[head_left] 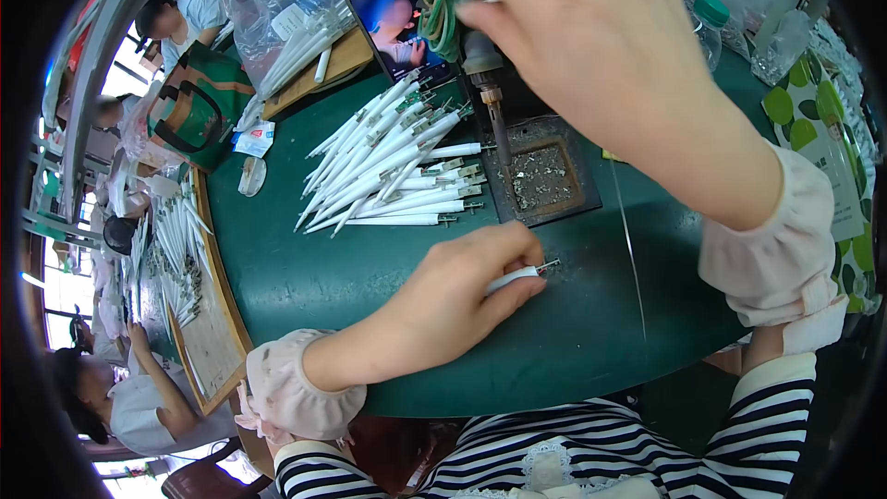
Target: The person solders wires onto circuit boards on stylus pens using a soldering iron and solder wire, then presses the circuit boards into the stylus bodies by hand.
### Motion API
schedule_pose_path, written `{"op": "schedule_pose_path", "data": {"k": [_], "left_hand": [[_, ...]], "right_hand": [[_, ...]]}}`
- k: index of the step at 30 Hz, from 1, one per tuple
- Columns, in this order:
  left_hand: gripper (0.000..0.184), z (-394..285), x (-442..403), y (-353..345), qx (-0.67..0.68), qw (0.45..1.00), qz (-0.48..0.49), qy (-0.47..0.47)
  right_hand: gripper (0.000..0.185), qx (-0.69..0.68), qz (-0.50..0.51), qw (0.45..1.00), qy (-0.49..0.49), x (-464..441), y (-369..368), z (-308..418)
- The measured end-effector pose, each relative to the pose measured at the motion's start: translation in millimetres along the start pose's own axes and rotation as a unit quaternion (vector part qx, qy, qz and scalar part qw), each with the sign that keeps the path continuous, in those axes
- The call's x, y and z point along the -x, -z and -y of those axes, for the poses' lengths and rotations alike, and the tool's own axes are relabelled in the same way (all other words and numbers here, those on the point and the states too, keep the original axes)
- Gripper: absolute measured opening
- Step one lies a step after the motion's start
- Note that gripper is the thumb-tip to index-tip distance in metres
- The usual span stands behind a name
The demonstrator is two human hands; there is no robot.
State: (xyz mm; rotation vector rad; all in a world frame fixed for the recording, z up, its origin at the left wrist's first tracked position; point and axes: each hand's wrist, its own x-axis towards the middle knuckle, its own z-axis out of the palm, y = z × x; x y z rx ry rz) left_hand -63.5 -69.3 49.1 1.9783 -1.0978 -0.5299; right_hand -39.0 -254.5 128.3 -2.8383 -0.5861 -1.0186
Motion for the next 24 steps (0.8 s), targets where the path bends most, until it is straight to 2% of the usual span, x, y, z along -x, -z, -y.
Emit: {"op": "schedule_pose_path", "data": {"k": [2, 5, 7, 11, 14, 16, 17, 19, 23, 24], "left_hand": [[0.012, 4.6, 1.2, 6.0, 0.121, 0.991, 0.011, 0.046], [0.014, 8.8, 1.6, 13.0, 0.25, 0.963, 0.021, 0.099], [0.015, -2.0, -0.3, 21.7, 0.298, 0.942, 0.03, 0.153], [0.016, 4.9, 1.0, 17.1, 0.365, 0.916, 0.02, 0.164], [0.016, 10.5, -0.9, 15.7, 0.382, 0.906, 0.023, 0.181], [0.015, 14.0, -1.7, 16.1, 0.377, 0.906, 0.016, 0.193], [0.014, 16.3, -1.2, 15.0, 0.28, 0.949, 0.013, 0.144], [0.012, 23.4, 2.3, 9.0, 0.074, 0.996, 0.005, 0.04], [0.017, 32.0, 9.3, -19.8, -0.137, 0.989, 0.0, -0.052], [0.02, 29.8, 10.0, -18.4, -0.134, 0.989, -0.011, -0.058]], "right_hand": [[0.017, -0.131, 0.005, 0.991, -0.019, 16.3, -0.1, -5.9], [0.016, -0.357, 0.207, 0.91, -0.046, 38.7, 9.3, -10.2], [0.016, -0.416, 0.302, 0.853, -0.088, 50.5, 11.4, -10.8], [0.015, -0.505, 0.312, 0.797, -0.116, 67.5, -1.4, -6.8], [0.013, -0.592, 0.318, 0.7, -0.241, 73.3, -9.6, -5.0], [0.012, -0.628, 0.331, 0.644, -0.285, 73.2, -14.7, -8.7], [0.012, -0.644, 0.336, 0.616, -0.306, 73.1, -16.7, -11.5], [0.012, -0.612, 0.4, 0.63, -0.263, 75.8, -21.3, -21.3], [0.01, -0.551, 0.474, 0.651, -0.221, 72.9, -26.8, -22.6], [0.01, -0.542, 0.48, 0.652, -0.224, 71.9, -27.2, -21.3]]}}
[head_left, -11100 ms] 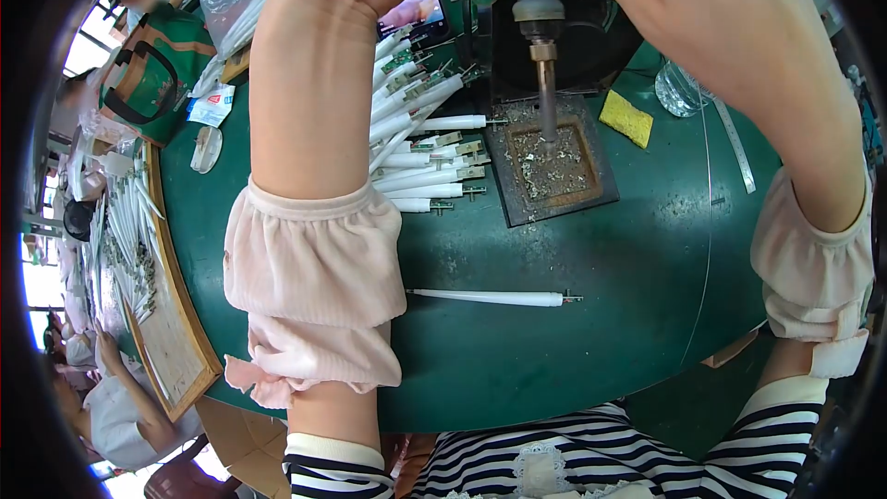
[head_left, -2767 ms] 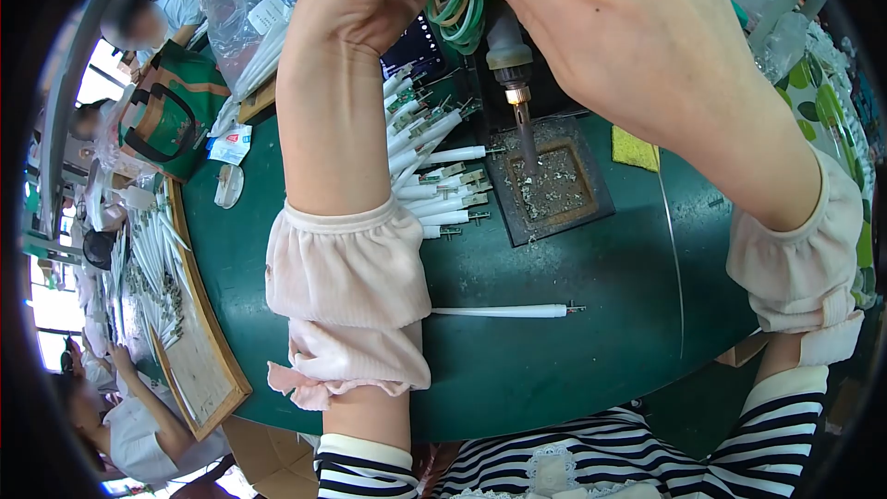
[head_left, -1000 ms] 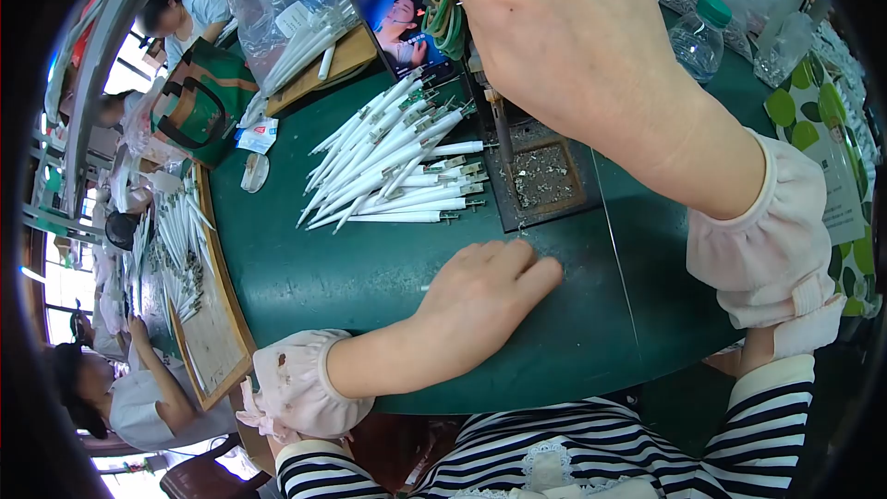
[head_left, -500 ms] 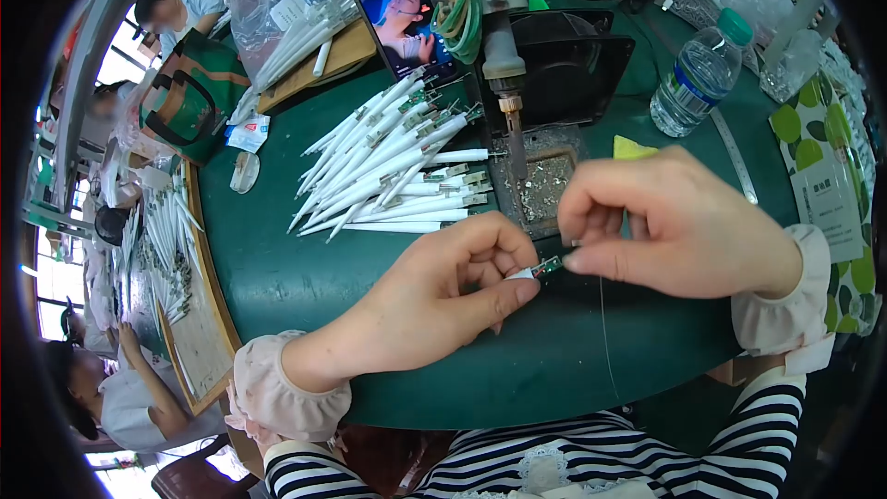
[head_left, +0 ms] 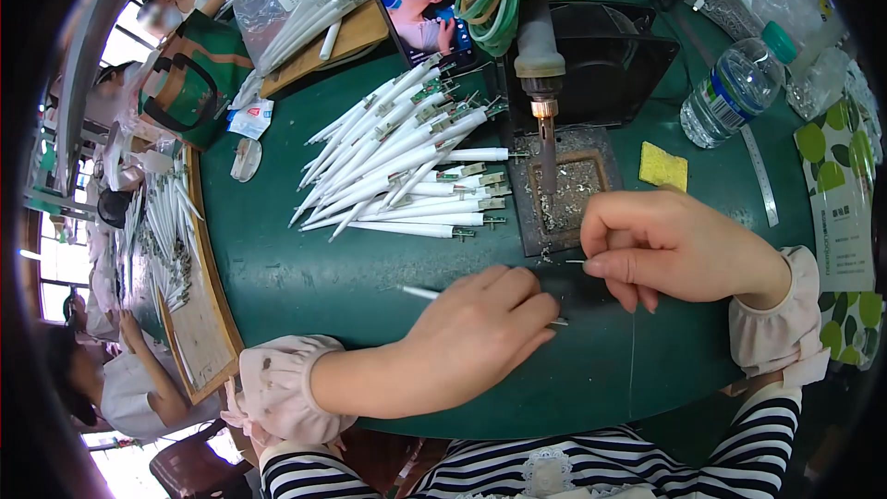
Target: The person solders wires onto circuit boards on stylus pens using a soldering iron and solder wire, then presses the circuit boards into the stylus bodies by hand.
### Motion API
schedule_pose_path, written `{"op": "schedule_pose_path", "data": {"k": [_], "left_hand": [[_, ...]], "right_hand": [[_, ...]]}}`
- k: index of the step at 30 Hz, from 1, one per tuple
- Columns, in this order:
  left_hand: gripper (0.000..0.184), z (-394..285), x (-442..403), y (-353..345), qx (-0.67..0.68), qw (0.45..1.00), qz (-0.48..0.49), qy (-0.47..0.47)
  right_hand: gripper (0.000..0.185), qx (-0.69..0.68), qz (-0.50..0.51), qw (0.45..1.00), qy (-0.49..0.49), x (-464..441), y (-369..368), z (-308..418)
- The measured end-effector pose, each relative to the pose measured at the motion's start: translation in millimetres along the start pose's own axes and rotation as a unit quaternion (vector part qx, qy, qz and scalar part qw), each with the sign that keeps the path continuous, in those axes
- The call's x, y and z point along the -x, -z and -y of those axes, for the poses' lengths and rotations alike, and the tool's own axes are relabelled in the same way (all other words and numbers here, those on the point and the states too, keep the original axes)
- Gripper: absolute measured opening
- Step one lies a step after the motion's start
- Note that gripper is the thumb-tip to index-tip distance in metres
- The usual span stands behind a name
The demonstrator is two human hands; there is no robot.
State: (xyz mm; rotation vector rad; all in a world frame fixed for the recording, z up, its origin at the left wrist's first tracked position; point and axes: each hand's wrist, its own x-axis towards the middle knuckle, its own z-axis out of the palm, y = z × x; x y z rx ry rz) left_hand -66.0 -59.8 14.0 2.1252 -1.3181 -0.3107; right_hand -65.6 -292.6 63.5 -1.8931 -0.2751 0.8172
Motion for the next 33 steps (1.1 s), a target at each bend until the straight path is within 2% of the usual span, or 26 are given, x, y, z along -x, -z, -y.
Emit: {"op": "schedule_pose_path", "data": {"k": [3, 5, 7, 8, 10, 13, 15, 19, 21, 25, 28, 33], "left_hand": [[0.02, 2.3, -3.1, 27.1, -0.188, 0.981, -0.04, 0.001], [0.016, 11.8, -2.9, 35.4, -0.35, 0.934, -0.056, 0.043], [0.015, 24.7, -0.6, 34.7, -0.401, 0.912, -0.03, 0.086], [0.016, 25.9, -0.2, 36.6, -0.386, 0.918, -0.033, 0.079], [0.017, 27.2, 1.1, 38.1, -0.356, 0.931, -0.038, 0.065], [0.019, 14.6, -2.2, 44.0, -0.146, 0.986, -0.056, 0.061], [0.019, 0.9, -8.0, 48.5, -0.017, 0.994, -0.036, 0.106], [0.017, -7.2, -19.5, 51.0, 0.157, 0.975, 0.0, 0.16], [0.017, -2.1, -19.3, 45.4, 0.232, 0.958, -0.019, 0.167], [0.017, 6.0, -18.8, 38.7, 0.399, 0.893, -0.027, 0.204], [0.015, 5.0, -22.3, 45.8, 0.457, 0.852, 0.028, 0.255], [0.013, 12.3, -21.6, 38.6, 0.48, 0.844, 0.005, 0.24]], "right_hand": [[0.012, 0.013, 0.003, 1.0, -0.017, -2.4, -4.6, 2.5], [0.013, 0.022, 0.008, 1.0, -0.01, -4.0, -6.6, 2.1], [0.013, 0.012, 0.003, 1.0, -0.004, -5.8, -9.2, 1.7], [0.013, 0.006, 0.001, 1.0, -0.002, -6.9, -10.6, 0.6], [0.013, -0.024, -0.021, 0.999, 0.032, -10.3, -16.4, -7.3], [0.012, -0.096, -0.075, 0.989, 0.086, -13.5, -30.2, -16.3], [0.012, -0.145, -0.103, 0.978, 0.104, -13.1, -33.9, -15.2], [0.011, -0.185, -0.127, 0.97, 0.098, -9.4, -32.6, -13.6], [0.011, -0.195, -0.132, 0.967, 0.095, -8.9, -31.3, -14.1], [0.009, -0.214, -0.133, 0.963, 0.096, -9.0, -29.7, -12.8], [0.01, -0.199, -0.143, 0.964, 0.104, -9.5, -29.9, -13.6], [0.013, -0.181, -0.161, 0.963, 0.121, -10.3, -31.4, -18.1]]}}
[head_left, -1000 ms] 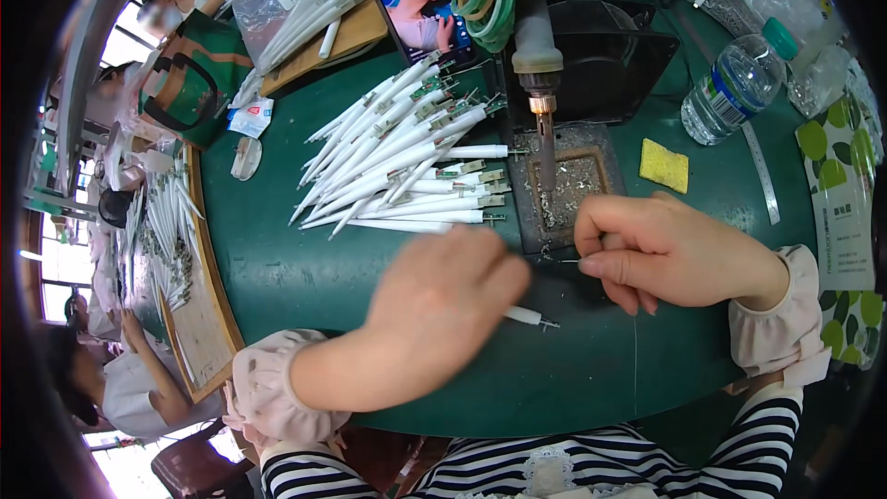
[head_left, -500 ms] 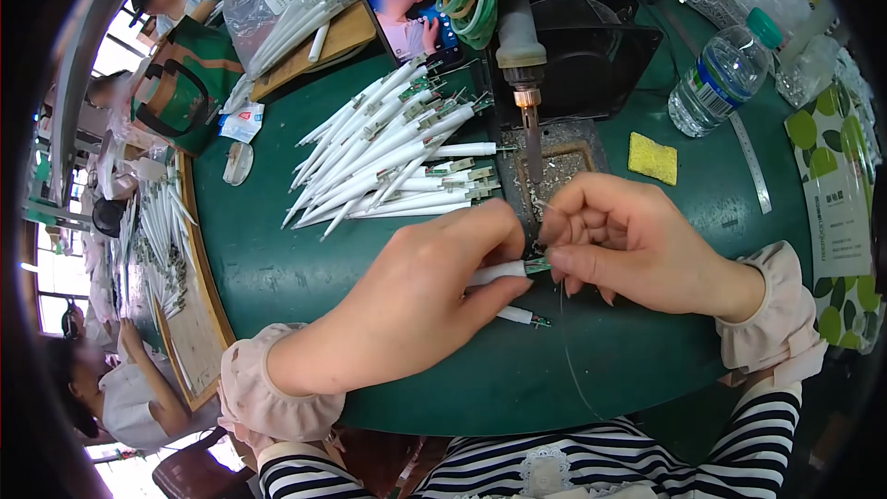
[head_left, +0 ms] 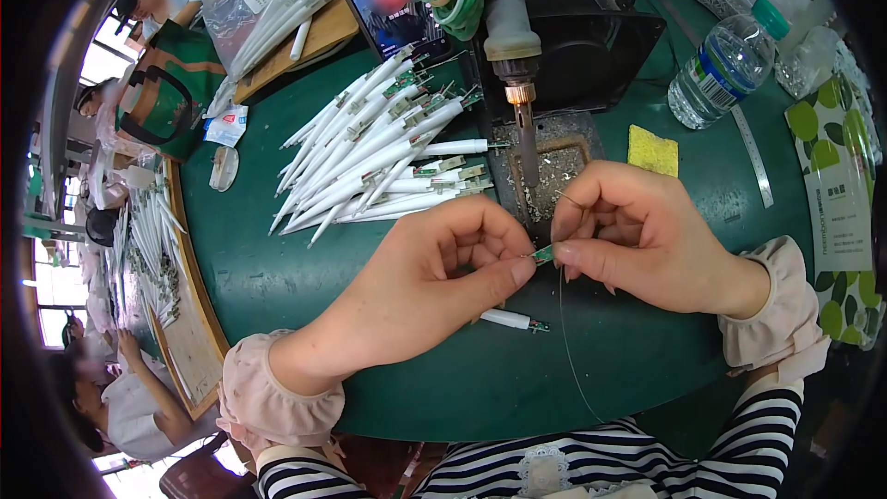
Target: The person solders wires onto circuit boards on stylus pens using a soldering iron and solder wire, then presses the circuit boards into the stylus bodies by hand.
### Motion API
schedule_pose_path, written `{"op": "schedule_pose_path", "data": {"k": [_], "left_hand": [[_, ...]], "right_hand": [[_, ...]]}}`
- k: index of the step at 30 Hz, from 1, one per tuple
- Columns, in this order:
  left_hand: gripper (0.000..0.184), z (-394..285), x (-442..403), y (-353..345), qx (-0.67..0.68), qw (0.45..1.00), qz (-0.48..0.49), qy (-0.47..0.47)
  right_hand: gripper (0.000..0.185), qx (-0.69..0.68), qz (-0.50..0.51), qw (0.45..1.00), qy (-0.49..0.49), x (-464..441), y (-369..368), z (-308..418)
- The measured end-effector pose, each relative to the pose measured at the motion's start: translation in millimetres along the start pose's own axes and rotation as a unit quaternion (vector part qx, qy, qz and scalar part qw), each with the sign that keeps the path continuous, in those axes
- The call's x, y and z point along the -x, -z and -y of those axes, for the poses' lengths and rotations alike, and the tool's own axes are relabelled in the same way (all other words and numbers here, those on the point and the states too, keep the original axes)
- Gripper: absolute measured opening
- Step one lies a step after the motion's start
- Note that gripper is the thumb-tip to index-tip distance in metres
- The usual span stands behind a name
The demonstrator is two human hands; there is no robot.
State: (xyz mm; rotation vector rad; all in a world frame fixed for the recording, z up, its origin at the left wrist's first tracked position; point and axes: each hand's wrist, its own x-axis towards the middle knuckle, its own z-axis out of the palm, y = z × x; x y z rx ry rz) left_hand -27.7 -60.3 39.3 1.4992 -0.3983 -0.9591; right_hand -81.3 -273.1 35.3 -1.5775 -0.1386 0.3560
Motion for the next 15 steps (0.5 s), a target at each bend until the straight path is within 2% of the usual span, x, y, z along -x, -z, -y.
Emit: {"op": "schedule_pose_path", "data": {"k": [4, 10, 15], "left_hand": [[0.012, -4.0, 0.8, -0.9, 0.0, 1.0, -0.007, 0.017], [0.011, -2.5, 1.6, -1.8, -0.02, 1.0, -0.021, -0.007], [0.012, -0.8, -0.5, 0.8, 0.039, 0.999, -0.005, 0.004]], "right_hand": [[0.015, 0.006, -0.004, 1.0, 0.015, 0.3, 0.3, -1.9], [0.017, 0.016, -0.008, 0.999, 0.035, 0.1, -1.0, -3.3], [0.016, 0.04, -0.012, 0.998, 0.047, 0.2, -1.9, -1.9]]}}
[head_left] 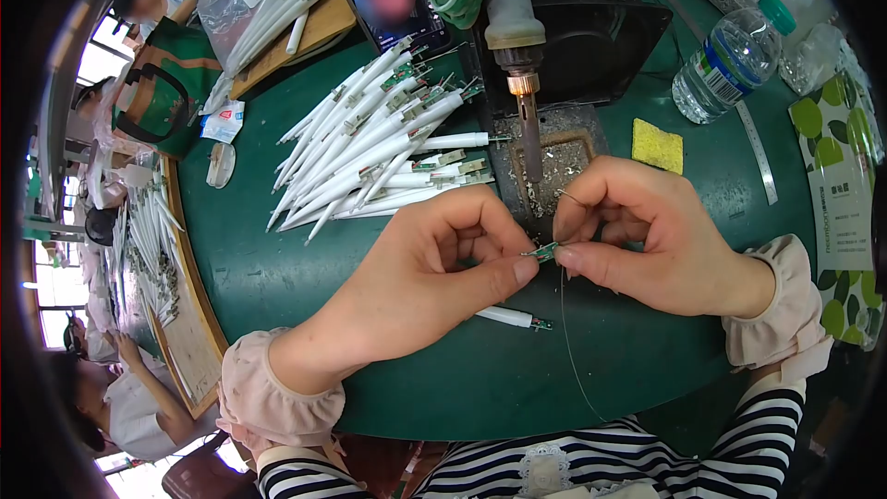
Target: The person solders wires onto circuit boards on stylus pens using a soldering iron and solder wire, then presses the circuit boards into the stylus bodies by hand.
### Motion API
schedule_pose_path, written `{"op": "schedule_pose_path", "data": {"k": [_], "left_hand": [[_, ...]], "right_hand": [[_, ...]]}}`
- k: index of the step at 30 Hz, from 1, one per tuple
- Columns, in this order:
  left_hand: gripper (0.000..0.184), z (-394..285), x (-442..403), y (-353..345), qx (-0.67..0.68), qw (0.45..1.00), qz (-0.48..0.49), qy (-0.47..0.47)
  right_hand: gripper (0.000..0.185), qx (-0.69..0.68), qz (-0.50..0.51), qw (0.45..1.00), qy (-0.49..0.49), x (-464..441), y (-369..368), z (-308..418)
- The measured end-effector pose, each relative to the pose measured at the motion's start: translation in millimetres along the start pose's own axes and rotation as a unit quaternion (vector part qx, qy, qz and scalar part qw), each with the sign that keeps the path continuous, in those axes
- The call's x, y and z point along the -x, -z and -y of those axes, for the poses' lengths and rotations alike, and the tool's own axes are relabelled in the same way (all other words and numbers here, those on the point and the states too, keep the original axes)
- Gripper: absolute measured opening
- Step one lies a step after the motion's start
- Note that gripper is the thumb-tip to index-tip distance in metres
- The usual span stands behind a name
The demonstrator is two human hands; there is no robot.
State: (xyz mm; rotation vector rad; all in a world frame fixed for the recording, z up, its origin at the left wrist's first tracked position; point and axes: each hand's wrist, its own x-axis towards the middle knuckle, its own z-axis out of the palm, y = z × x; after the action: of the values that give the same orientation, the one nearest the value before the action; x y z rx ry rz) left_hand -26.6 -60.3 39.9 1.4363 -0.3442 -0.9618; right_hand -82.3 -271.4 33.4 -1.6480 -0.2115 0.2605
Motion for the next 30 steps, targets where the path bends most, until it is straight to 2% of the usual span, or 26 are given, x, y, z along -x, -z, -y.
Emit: {"op": "schedule_pose_path", "data": {"k": [2, 5, 8, 11, 14, 30], "left_hand": [[0.012, 1.1, -0.9, 0.7, 0.019, 1.0, 0.003, 0.0], [0.011, 3.0, -2.6, 2.8, 0.035, 0.999, 0.003, -0.004], [0.011, 2.4, -4.5, 4.7, 0.028, 1.0, -0.013, -0.002], [0.011, 2.2, -7.4, 4.7, 0.016, 0.999, -0.033, -0.011], [0.012, 3.6, -10.1, 6.0, -0.002, 0.999, -0.042, -0.026], [0.008, 5.7, -11.2, 1.4, -0.1, 0.984, -0.096, -0.112]], "right_hand": [[0.016, 0.014, -0.002, 1.0, 0.017, -0.4, -0.2, -1.6], [0.013, -0.052, -0.015, 0.998, -0.041, -0.9, -0.3, 8.7], [0.01, -0.02, -0.036, 0.999, -0.029, -0.2, 0.8, 7.3], [0.009, 0.068, -0.02, 0.997, -0.004, 0.2, 4.0, 5.4], [0.009, 0.076, -0.009, 0.997, 0.018, -1.1, 3.6, -0.7], [0.01, 0.039, -0.03, 0.999, 0.004, -6.4, -1.0, -7.0]]}}
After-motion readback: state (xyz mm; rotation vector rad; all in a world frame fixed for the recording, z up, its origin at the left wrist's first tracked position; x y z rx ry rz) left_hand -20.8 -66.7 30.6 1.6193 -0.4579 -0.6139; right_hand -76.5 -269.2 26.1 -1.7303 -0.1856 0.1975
